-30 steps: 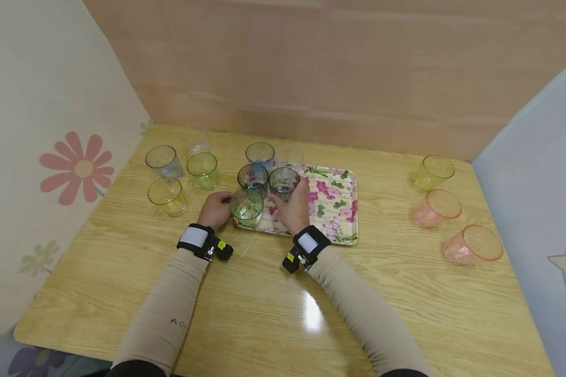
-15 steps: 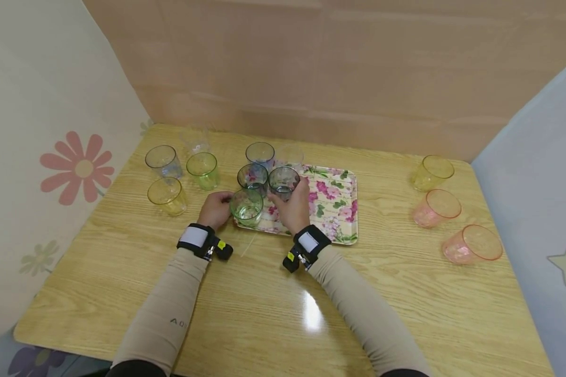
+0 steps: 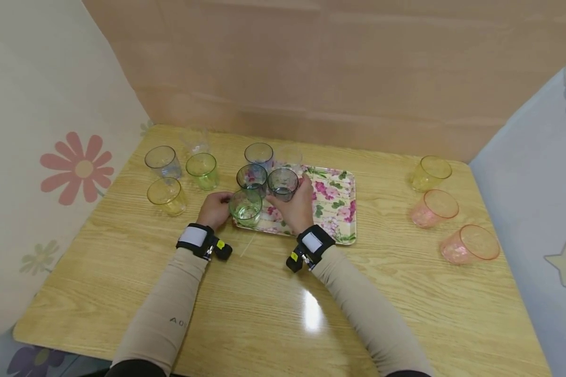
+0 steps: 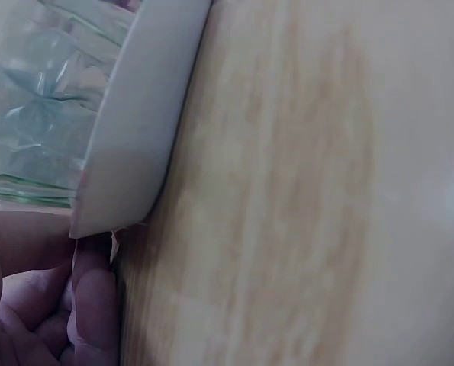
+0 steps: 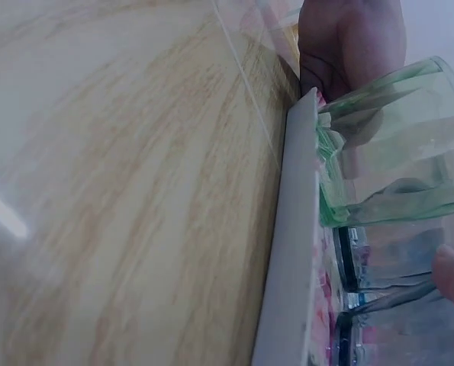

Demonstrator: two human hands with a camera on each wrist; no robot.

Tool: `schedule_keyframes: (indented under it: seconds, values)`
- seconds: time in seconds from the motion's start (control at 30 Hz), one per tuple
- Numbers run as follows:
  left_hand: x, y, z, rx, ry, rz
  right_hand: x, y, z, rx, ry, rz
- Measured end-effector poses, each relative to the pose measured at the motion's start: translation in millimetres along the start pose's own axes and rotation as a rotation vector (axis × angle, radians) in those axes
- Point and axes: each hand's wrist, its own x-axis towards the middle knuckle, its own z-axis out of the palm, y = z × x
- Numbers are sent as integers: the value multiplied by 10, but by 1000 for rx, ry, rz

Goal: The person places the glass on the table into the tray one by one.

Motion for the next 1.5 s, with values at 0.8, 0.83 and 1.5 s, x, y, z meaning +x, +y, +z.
schedule_keyframes:
  seconds: [0.8, 0.83, 1.5]
  values:
    - [38, -47, -13, 9, 17, 12, -438, -42, -1100, 60, 116, -235]
    - [42, -49, -9, 9, 16, 13, -455, -35, -1172, 65, 142, -243]
    - [78, -74, 19, 2, 0, 15, -840, 452, -2454, -85, 604, -9]
